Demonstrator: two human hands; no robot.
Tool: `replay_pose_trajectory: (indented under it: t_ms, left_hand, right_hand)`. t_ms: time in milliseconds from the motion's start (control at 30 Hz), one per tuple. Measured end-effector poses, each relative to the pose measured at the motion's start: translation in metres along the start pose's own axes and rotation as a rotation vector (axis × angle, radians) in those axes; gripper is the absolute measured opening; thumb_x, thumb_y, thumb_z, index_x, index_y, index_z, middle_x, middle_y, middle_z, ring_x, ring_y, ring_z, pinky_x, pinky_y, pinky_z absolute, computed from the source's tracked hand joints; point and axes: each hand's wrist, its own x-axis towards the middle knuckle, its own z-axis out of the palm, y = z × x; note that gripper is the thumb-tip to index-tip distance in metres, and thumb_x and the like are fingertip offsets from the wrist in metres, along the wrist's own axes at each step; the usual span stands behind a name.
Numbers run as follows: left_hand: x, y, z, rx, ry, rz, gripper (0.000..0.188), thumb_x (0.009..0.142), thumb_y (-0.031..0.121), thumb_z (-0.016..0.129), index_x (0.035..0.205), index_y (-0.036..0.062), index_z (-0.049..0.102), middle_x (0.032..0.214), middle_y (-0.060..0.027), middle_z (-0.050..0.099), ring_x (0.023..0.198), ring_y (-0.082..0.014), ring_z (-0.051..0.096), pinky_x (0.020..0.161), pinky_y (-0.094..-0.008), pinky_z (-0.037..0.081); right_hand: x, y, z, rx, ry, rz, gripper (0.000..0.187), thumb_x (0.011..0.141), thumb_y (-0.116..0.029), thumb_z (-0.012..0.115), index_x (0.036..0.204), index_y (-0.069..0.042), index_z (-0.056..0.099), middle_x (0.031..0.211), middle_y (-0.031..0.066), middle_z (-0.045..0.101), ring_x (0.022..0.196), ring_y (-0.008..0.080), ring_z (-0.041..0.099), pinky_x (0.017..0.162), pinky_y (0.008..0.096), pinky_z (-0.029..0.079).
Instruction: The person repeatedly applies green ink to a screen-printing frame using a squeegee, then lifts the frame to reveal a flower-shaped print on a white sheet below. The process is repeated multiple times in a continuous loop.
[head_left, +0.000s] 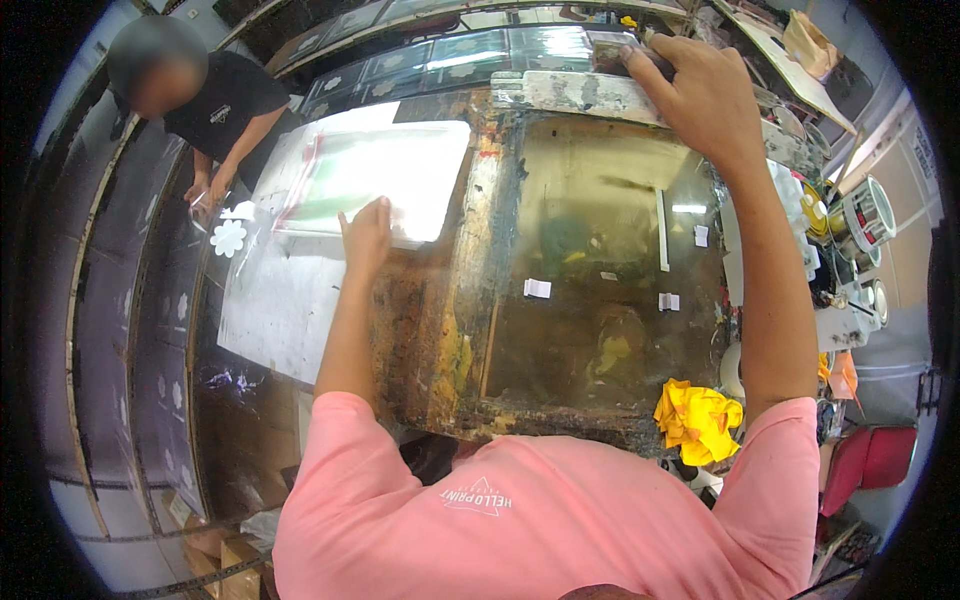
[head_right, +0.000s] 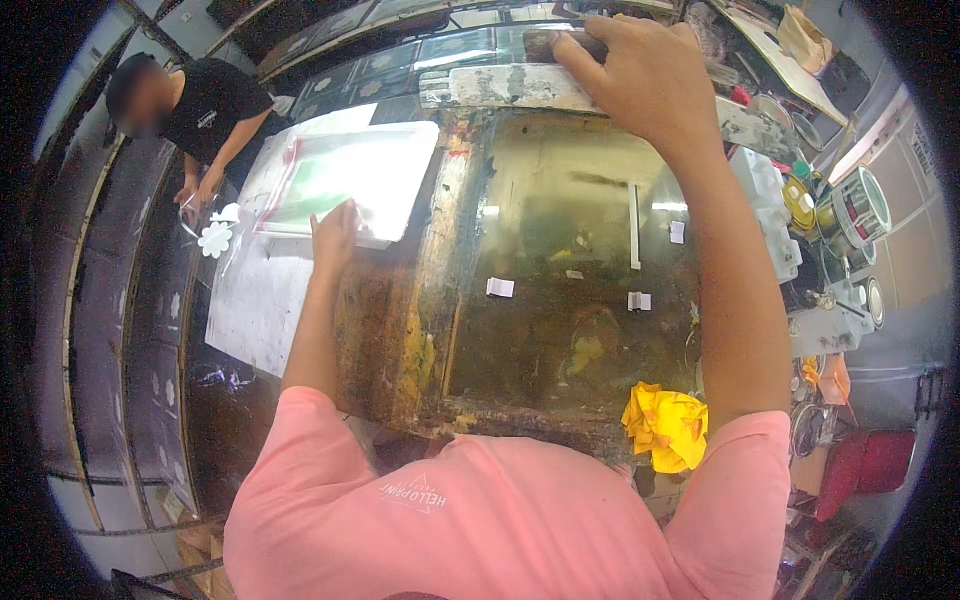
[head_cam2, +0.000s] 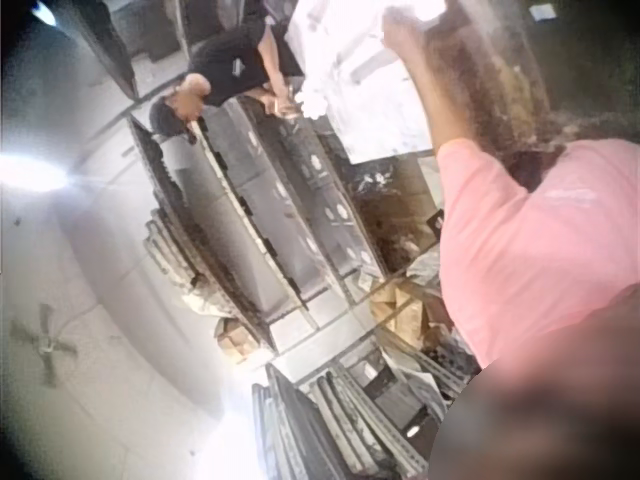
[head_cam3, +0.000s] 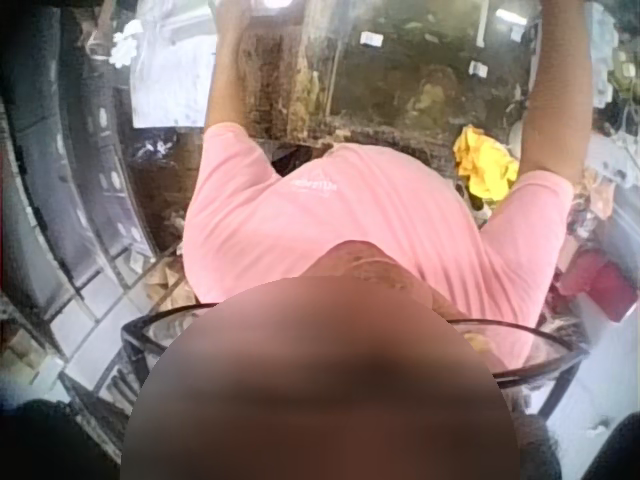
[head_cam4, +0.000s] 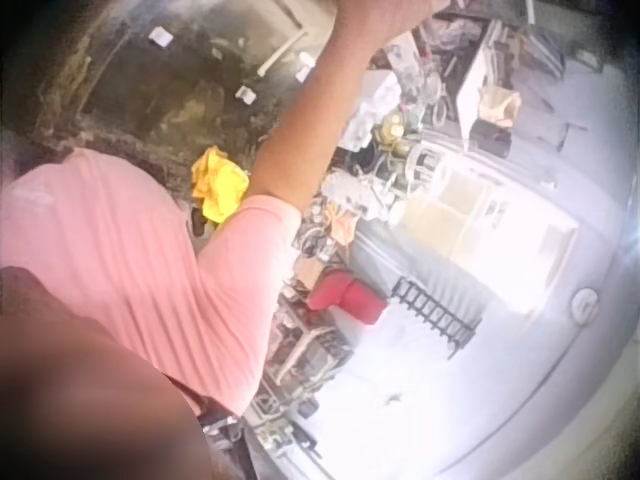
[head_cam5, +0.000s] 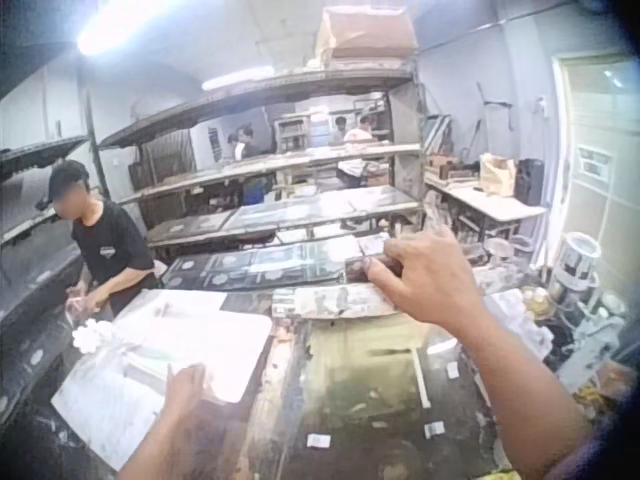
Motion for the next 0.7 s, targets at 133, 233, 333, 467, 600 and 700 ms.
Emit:
replay_pose_trajectory:
  t_ms: [133,233,333,467,600,700]
  left_hand:
    - [0.006,0.047,-0.023,0.033,-0.039,0.191,0.053,0.114,0.042,0.034,0.125,0.0074,0.073,0.118,-0.0206,0.074,0.119,-0.0402,0.065,0.124,-0.0625,0.024]
    - [-0.015,0.119,0.003,-0.003,-0.161,0.269,0.049,0.114,0.041,0.04,0.118,0.0098,0.077,0.115,-0.0176,0.076,0.11,-0.0411,0.069,0.114,-0.0608,0.037]
    - [-0.045,0.191,0.053,-0.02,-0.373,0.359,0.065,0.11,0.06,0.036,0.145,0.0114,0.063,0.142,-0.0229,0.064,0.138,-0.0418,0.055,0.123,-0.0592,0.027]
    - [-0.089,0.266,0.126,0.037,-0.399,0.55,0.111,0.087,0.092,0.044,0.163,0.0107,0.043,0.17,-0.0248,0.032,0.158,-0.0467,0.026,0.126,-0.0698,0.007]
    - [-0.096,0.311,0.167,-0.027,-0.377,0.633,0.127,0.076,0.099,0.048,0.164,0.0089,0.04,0.174,-0.026,0.022,0.161,-0.0463,0.017,0.125,-0.0714,0.003]
    - [-0.093,0.337,0.178,-0.052,-0.349,0.63,0.129,0.075,0.1,0.048,0.163,0.0063,0.041,0.172,-0.0274,0.024,0.161,-0.048,0.017,0.124,-0.0735,0.001]
  right_hand:
    - [-0.003,0.001,-0.006,-0.001,-0.031,0.017,0.051,0.102,-0.051,0.057,0.101,-0.003,0.076,0.091,0.0185,0.074,0.089,0.0387,0.069,0.085,0.0493,0.045]
    - [-0.001,0.005,-0.006,-0.015,0.001,0.003,0.051,0.102,-0.05,0.058,0.105,-0.002,0.076,0.089,0.0192,0.073,0.088,0.0394,0.069,0.085,0.05,0.046]
    - [-0.002,0.012,-0.002,0.048,0.023,0.049,0.052,0.097,-0.049,0.059,0.078,-0.003,0.072,0.081,0.0215,0.072,0.082,0.0393,0.071,0.08,0.0519,0.046]
    - [-0.002,0.024,0.006,0.069,0.026,0.018,0.056,0.096,-0.051,0.058,0.077,-0.002,0.074,0.079,0.0207,0.073,0.082,0.0391,0.071,0.082,0.0515,0.045]
    - [0.001,0.036,0.014,0.103,-0.033,0.045,0.058,0.096,-0.052,0.057,0.075,0.0,0.074,0.078,0.0235,0.072,0.08,0.0397,0.071,0.082,0.0513,0.045]
    - [0.011,0.047,0.023,0.122,0.007,0.041,0.059,0.096,-0.051,0.056,0.075,0.001,0.073,0.073,0.0244,0.07,0.075,0.0408,0.07,0.082,0.0522,0.047]
